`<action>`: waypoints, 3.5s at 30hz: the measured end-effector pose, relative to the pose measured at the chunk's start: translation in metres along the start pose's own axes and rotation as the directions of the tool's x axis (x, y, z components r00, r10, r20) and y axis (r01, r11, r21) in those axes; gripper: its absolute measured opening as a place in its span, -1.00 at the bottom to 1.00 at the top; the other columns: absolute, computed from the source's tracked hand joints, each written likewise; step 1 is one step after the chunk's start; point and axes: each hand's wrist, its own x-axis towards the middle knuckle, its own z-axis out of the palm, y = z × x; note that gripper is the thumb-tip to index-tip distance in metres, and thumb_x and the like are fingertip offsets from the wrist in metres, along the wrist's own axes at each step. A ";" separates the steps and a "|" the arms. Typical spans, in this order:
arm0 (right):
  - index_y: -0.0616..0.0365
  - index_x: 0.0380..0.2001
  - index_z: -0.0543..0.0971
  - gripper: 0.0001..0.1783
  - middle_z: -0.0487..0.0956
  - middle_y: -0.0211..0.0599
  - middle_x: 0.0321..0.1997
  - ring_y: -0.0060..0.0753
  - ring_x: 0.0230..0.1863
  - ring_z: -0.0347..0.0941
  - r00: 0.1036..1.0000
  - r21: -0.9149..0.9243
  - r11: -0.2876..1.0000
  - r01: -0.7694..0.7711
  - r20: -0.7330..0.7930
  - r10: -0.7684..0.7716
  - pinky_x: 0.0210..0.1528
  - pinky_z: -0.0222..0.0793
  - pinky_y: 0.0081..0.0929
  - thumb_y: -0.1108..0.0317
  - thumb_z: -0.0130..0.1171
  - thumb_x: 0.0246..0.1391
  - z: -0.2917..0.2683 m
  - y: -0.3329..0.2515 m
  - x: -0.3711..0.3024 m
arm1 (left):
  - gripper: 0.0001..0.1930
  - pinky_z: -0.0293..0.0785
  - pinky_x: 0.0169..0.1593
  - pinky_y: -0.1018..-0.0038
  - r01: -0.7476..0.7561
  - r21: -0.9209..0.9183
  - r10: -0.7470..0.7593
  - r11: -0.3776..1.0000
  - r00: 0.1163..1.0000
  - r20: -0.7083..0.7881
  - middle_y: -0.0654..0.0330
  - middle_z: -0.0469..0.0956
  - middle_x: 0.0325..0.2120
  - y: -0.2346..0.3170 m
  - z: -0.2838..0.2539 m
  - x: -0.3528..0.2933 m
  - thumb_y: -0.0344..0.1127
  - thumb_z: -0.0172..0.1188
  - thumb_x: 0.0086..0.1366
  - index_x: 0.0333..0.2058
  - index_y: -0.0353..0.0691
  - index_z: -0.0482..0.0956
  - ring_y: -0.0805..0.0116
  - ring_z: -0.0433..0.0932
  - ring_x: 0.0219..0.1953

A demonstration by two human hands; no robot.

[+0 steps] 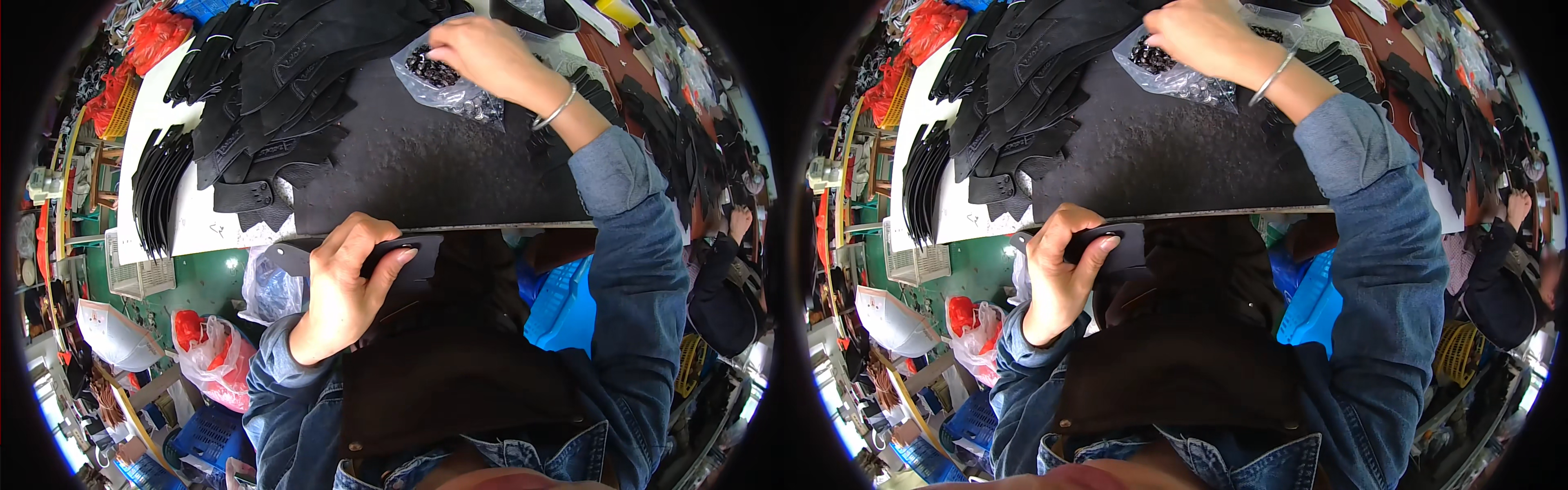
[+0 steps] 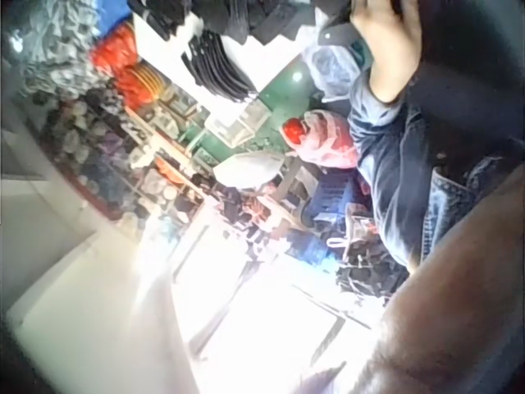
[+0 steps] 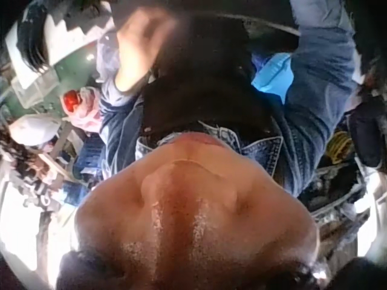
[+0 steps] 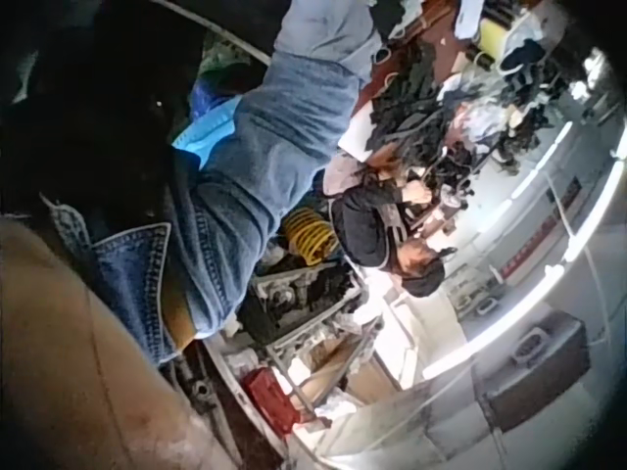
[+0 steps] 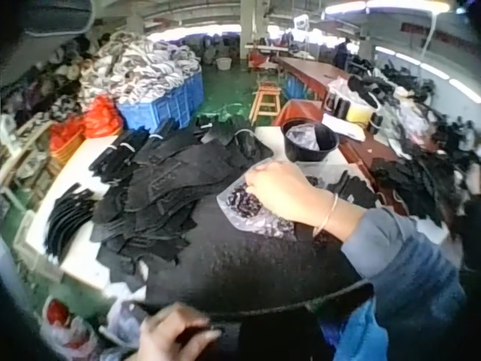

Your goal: Manually attaching metal rivets to black fabric components using a small press machine

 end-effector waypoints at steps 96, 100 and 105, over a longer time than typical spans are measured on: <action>0.28 -0.30 0.46 -0.58 0.42 -0.14 -0.34 -0.12 -0.41 0.40 0.998 0.755 0.654 0.042 0.001 -0.066 -0.41 0.37 -0.34 0.31 0.34 -0.24 -0.081 -0.157 -0.059 | -0.77 0.40 -0.32 0.53 -0.036 -0.109 0.051 0.993 0.989 0.140 0.17 0.51 -0.49 0.026 -0.050 0.007 -0.53 0.34 -0.04 -0.42 -0.31 0.47 0.38 0.50 -0.42; 0.36 0.00 0.36 -0.40 0.39 -0.02 -0.06 -0.19 -0.31 0.38 0.999 0.785 0.620 0.016 0.011 -0.040 -0.27 0.37 -0.45 0.24 0.25 -0.08 -0.088 -0.137 -0.046 | -0.81 0.37 -0.47 0.52 0.119 0.341 -0.015 0.933 0.956 -0.294 0.20 0.45 -0.63 0.006 -0.122 0.042 -0.41 0.34 -0.02 -0.46 -0.30 0.50 0.38 0.45 -0.61; 0.30 -0.03 0.39 -0.48 0.39 -0.10 -0.04 -0.36 -0.35 0.34 0.997 0.795 0.603 -0.067 0.075 0.012 -0.27 0.35 -0.50 0.30 0.23 -0.07 -0.082 -0.132 -0.053 | -0.87 0.40 -0.45 0.33 -0.017 0.992 0.533 0.123 0.845 -0.052 0.19 0.52 -0.53 -0.107 -0.250 0.096 -0.28 0.20 0.10 -0.43 -0.16 0.47 0.17 0.53 -0.52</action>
